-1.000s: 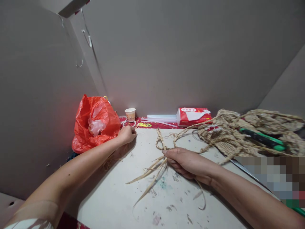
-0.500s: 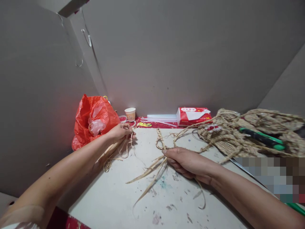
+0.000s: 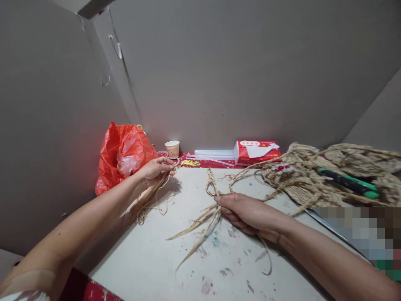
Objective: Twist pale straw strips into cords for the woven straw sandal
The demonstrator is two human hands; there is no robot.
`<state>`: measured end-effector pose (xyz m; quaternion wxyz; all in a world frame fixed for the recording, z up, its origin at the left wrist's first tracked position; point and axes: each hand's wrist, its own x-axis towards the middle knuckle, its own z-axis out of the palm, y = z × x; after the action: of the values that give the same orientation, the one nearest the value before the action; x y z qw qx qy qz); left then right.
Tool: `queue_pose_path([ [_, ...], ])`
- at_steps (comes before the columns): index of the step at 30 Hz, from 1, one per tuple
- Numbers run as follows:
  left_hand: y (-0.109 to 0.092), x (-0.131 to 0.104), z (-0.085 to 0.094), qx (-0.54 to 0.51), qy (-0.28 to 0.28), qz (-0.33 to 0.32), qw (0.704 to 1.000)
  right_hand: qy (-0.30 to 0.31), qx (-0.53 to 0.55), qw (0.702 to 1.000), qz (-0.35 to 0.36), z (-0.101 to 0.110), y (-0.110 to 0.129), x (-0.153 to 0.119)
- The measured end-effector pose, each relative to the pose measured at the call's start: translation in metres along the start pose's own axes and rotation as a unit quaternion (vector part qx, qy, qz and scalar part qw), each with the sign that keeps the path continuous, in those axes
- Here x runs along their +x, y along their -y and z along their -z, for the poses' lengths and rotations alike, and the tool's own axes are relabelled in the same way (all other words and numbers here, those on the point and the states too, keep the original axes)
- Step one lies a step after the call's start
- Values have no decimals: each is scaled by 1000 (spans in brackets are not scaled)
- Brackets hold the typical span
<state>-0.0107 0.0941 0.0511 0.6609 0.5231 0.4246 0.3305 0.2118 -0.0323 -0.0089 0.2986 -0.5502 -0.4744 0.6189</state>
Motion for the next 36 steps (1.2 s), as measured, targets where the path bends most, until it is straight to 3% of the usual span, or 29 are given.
queue_pose_path([
  [8, 4, -9, 5, 9, 16, 45, 999, -3, -6, 1000, 2, 1, 0, 1],
  [15, 8, -18, -6, 28, 51, 66, 996, 1, -6, 1000, -5, 1, -2, 1],
  [20, 9, -18, -5, 50, 25, 24, 998, 0, -11, 1000, -3, 0, -1, 0],
  [24, 0, -5, -5, 67, -7, -39, 997, 0, -15, 1000, -16, 1, 0, 0],
  [27, -8, 6, -8, 111, 1, -52, 992, 3, -6, 1000, -16, 1, -2, 1],
  [29, -12, 11, -7, 234, -12, -91, 968, 6, 0, 1000, -10, 1, -3, 1],
  [32, -12, 11, 5, 434, -65, -162, 884, 5, -4, 1000, -5, 1, -2, 1],
  [36, -2, 1, 31, 531, -97, -142, 830, 4, -11, 1000, -8, -1, 2, -1],
])
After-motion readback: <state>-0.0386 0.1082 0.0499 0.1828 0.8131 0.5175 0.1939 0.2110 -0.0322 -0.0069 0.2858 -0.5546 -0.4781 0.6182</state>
